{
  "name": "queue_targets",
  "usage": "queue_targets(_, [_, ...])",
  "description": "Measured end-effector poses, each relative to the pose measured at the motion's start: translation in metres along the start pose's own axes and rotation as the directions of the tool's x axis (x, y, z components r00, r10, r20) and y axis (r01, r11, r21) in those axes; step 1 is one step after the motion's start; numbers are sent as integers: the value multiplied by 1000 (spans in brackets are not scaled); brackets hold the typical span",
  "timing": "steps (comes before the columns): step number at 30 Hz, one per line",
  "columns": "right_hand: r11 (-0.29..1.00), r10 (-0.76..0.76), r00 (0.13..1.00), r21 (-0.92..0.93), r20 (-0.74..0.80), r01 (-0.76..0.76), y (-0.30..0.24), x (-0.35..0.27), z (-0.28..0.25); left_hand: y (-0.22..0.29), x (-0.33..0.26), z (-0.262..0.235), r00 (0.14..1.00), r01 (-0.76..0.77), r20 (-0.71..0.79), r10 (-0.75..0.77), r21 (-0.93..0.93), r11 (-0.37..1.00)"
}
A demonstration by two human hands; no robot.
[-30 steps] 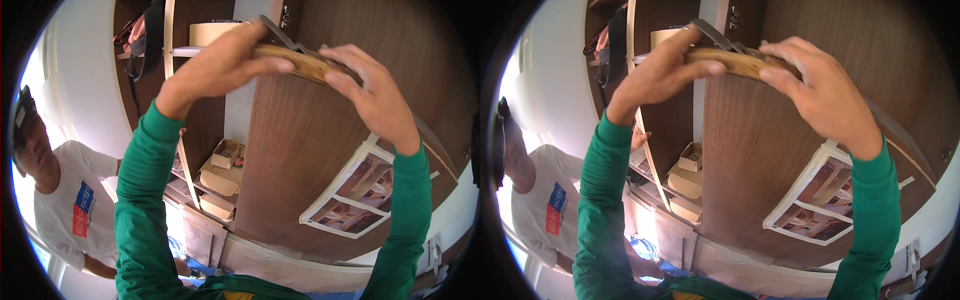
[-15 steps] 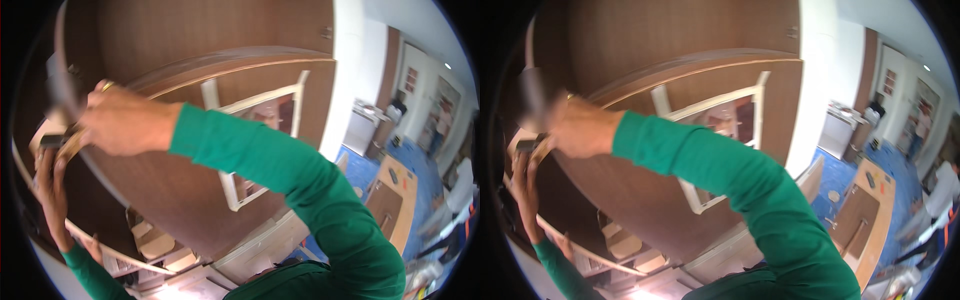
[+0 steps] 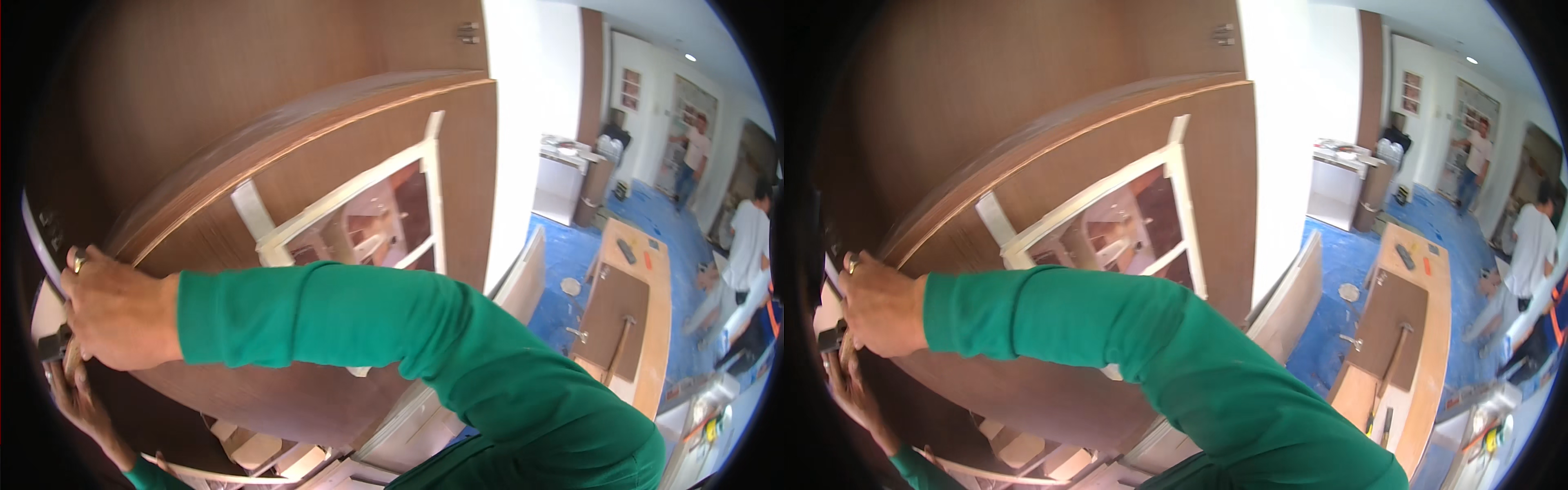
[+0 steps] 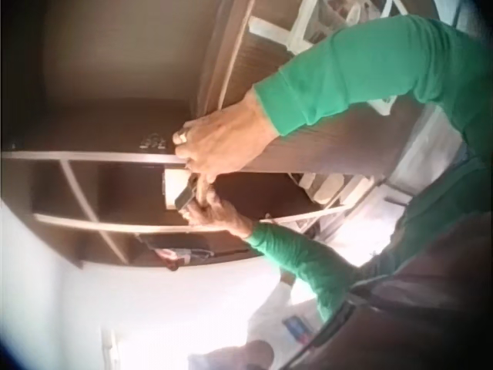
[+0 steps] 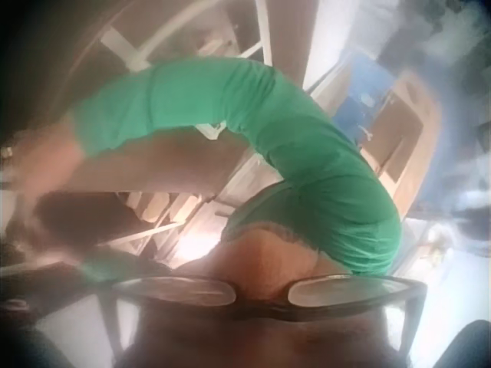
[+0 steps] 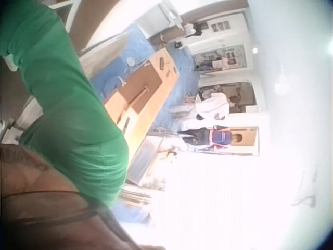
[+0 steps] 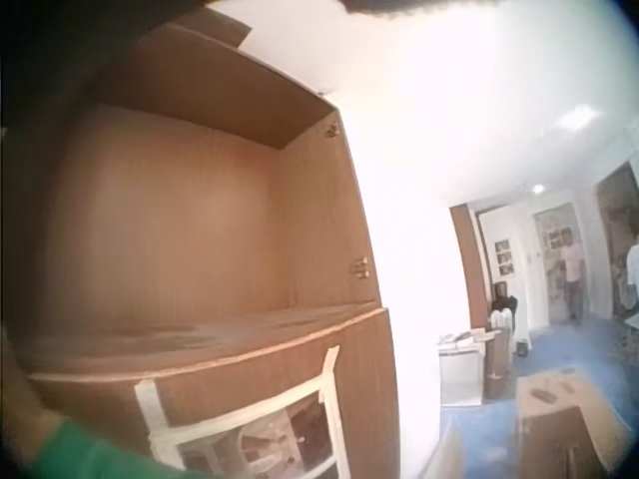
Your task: The person uses a utility knife to trim a wooden edge band on a cabinet door. They repeatedly scrape the knife along the edge to remove excess material. The person also handles a small piece of wood and a hammer during the process.
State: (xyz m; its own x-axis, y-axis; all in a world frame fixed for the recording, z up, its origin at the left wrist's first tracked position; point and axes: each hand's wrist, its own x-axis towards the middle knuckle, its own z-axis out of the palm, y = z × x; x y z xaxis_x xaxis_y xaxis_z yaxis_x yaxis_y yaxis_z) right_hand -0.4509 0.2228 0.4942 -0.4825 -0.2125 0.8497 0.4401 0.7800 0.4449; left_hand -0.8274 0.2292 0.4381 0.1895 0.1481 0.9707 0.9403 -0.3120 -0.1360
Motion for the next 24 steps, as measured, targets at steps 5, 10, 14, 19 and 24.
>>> queue_targets(5, [987, -160, 979, 11, 123, 160, 42, -36, -72, 153, 51, 17, 990, -133, 28, 141, -190, 973])
queue_targets(10, [987, 93, 980, 110, 175, -113, 37, -34, -108, 192, 80, -2, 970, -242, -26, 242, -206, 948])
queue_targets(14, [970, 122, 978, 186, 168, -153, 30, -25, -91, 172, 86, -28, 984, -64, 123, 132, -443, 894])
queue_targets(19, [974, 120, 987, 183, 104, -137, 13, -18, -64, 153, 75, -56, 937, 192, 348, -6, -502, 843])
queue_targets(24, [985, 27, 998, 166, 58, -36, 10, -8, -42, 138, 57, -61, 972, 24, 224, 64, -372, 928])
